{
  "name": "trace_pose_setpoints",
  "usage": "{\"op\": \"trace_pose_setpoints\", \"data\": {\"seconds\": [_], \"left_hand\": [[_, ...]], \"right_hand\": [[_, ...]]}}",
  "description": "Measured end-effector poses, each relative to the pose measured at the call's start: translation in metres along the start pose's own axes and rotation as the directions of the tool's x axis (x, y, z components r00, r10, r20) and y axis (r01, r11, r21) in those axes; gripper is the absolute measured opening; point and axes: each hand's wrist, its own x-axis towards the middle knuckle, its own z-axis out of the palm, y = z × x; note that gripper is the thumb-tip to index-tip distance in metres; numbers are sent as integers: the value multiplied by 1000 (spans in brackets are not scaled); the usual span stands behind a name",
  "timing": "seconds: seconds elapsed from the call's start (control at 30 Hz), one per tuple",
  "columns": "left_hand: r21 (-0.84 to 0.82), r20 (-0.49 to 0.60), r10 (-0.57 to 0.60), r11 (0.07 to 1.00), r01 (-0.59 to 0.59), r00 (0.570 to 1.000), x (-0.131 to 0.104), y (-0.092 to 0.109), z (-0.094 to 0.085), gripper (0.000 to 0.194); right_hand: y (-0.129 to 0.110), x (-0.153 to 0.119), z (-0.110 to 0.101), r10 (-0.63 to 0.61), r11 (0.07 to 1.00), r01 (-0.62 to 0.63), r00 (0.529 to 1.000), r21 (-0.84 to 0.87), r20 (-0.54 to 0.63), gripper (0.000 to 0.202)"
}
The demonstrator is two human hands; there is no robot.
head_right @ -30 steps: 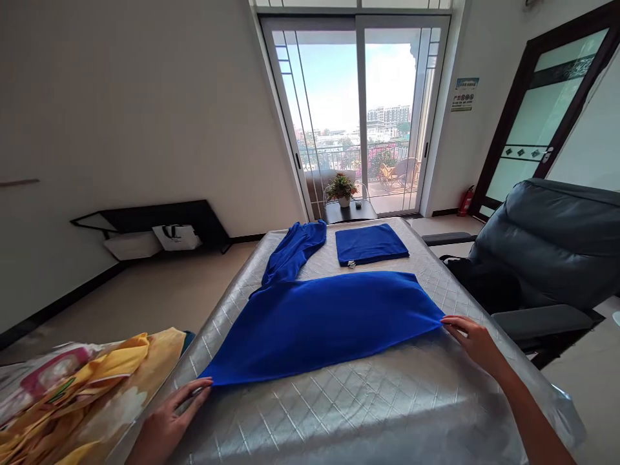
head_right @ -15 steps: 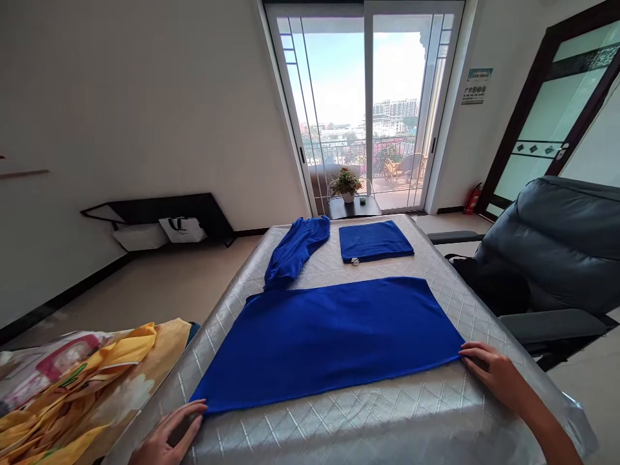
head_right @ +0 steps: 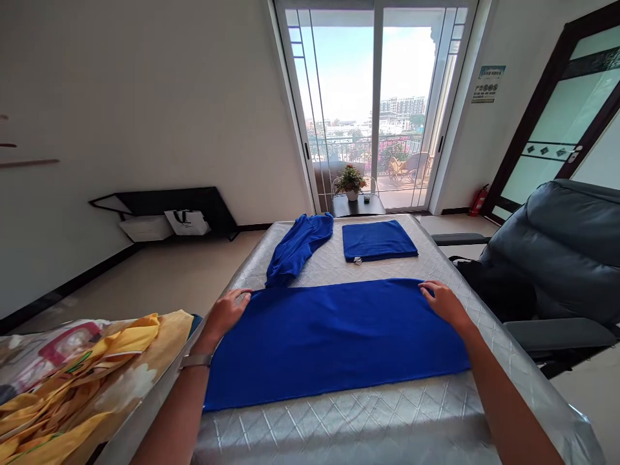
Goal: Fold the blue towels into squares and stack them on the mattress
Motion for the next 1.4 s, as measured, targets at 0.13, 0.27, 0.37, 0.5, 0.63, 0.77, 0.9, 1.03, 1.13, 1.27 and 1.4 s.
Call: {"op": "trace_pose_setpoints", "data": {"seconds": [0.13,0.27,0.37,0.5,0.63,0.77,0.9,1.03,1.13,1.27,1.4], "left_hand": [[29,32,-33,999,32,999,25,-8,49,40],[48,18,-47,998,46,999,16,-25,72,44],[75,-76,9,997,-3,997,12,-24,74,45],[127,-205,134,986,-109,970,13,3,76,43],[163,-54,186,971,-175,981,11,26,89,46],[156,18,78,985,-80,997,16,23,100,58],[243,94,-58,969,34,994,38,18,101,65],[305,136,-149,947,102,979,68,20,98,62],[323,81,-198,932,162,977,86,18,93,55],[329,-38,-284,902,281,958,100,9,80,51],[312,-98,-329,886,343,939,99,2,73,50]], "right_hand": [[-3,32,44,107,984,-104,994,-145,14,47],[8,31,71,138,959,-132,990,-252,7,51],[12,28,75,131,954,-128,991,-272,-7,52],[15,32,71,97,937,-122,991,-327,-93,49],[21,35,67,96,939,-146,981,-311,-172,44],[24,35,67,84,968,-107,991,-228,-109,42],[20,33,67,119,948,-142,988,-285,-97,44],[20,32,66,130,937,-156,986,-312,-102,44],[26,32,67,132,941,-160,985,-297,-111,43],[35,35,69,156,943,-191,977,-273,-145,41],[39,37,71,160,948,-196,974,-250,-158,40]]}}
